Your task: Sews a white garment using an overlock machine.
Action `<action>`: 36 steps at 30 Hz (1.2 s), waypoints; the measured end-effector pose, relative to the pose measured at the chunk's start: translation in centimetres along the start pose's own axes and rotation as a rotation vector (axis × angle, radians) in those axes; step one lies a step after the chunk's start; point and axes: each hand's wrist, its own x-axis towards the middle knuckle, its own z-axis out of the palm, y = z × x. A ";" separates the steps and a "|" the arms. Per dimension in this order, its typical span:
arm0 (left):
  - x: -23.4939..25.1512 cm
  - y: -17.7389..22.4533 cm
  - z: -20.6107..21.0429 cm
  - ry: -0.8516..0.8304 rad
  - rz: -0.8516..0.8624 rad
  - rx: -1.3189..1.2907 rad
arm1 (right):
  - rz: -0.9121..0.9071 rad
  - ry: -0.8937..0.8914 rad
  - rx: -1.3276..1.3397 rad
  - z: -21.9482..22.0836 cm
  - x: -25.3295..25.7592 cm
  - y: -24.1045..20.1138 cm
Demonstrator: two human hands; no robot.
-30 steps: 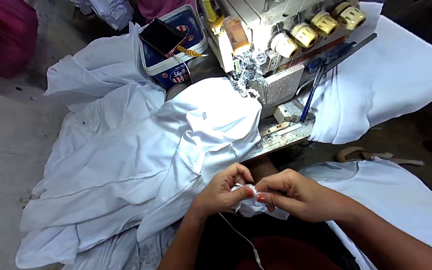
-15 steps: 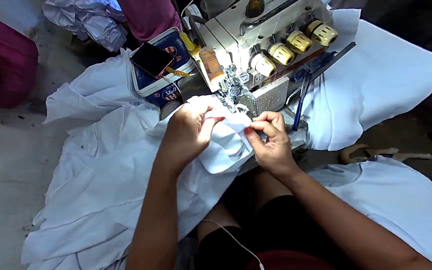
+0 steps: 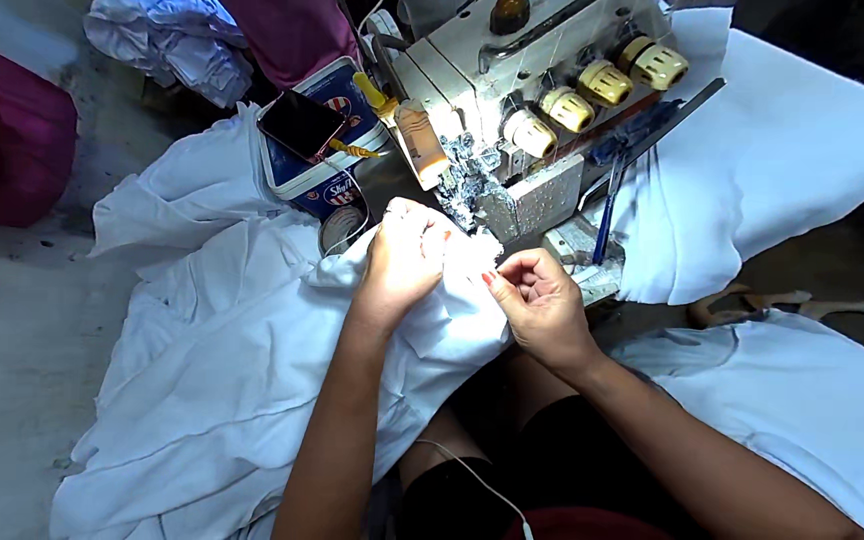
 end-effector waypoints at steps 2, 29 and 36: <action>0.4 0.6 0.3 0.036 -0.086 0.005 | -0.096 -0.015 -0.072 0.0 0.2 0.1; -0.7 1.2 0.0 0.352 -0.076 0.297 | -0.096 -0.068 -0.331 -0.7 3.8 -0.6; -9.8 -0.3 -0.9 -0.033 0.226 0.305 | -0.078 -0.100 -0.334 -1.0 3.9 -0.4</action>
